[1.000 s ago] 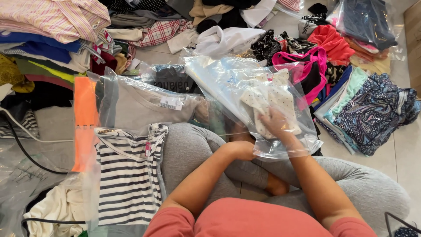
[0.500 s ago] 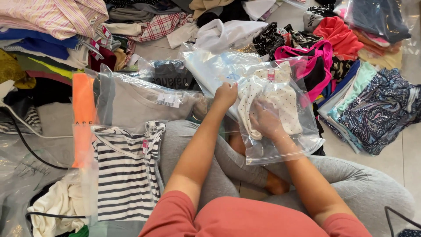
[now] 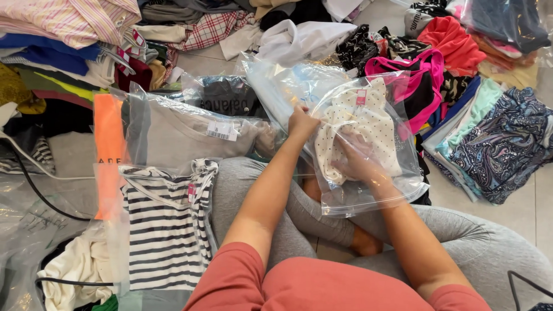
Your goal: Folding clothes and placing them into clear plastic bags while sitting on the floor.
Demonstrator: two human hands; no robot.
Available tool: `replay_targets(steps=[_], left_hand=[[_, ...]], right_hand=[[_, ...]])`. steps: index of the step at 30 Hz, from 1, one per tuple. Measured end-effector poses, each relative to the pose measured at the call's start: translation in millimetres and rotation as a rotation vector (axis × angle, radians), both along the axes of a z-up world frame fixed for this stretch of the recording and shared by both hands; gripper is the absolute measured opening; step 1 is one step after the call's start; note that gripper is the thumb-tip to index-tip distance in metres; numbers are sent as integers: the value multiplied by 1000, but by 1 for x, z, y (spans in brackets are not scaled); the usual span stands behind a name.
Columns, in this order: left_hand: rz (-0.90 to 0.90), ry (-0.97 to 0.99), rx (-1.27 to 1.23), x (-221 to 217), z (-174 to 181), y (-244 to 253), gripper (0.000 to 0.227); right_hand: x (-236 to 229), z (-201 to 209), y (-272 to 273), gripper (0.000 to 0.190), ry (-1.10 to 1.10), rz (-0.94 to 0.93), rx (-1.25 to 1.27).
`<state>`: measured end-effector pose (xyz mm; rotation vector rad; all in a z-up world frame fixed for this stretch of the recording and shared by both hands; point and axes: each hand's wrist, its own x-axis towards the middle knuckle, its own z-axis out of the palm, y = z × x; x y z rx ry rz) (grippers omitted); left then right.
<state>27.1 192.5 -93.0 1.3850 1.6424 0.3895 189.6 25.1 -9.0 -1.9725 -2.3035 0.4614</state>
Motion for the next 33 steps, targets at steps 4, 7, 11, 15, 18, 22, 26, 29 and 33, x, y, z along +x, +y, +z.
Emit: replay_targets(steps=[4, 7, 11, 15, 18, 22, 26, 29, 33], left_hand=[[41, 1, 4, 2, -4, -1, 60], [20, 2, 12, -3, 30, -14, 65], [-92, -32, -25, -16, 78, -33, 77], [-29, 9, -34, -1, 25, -18, 70], [31, 12, -19, 8, -4, -9, 69], [102, -55, -38, 8, -25, -3, 65], [209, -142, -86, 13, -65, 19, 61], [366, -340, -122, 21, -57, 14, 55], [242, -130, -21, 14, -46, 12, 62]], right_hand=[[13, -8, 1, 82, 38, 12, 15], [22, -21, -3, 70, 35, -3, 34], [17, 5, -25, 100, 211, 90, -79], [0, 30, -44, 133, -149, 195, -129], [-19, -16, -35, 122, -249, 136, -127], [-9, 4, -37, 118, -279, 248, -191], [26, 22, -49, 92, -307, 364, -282], [40, 6, -60, 96, -407, 358, -329], [15, 7, -58, 131, -210, 161, -392]])
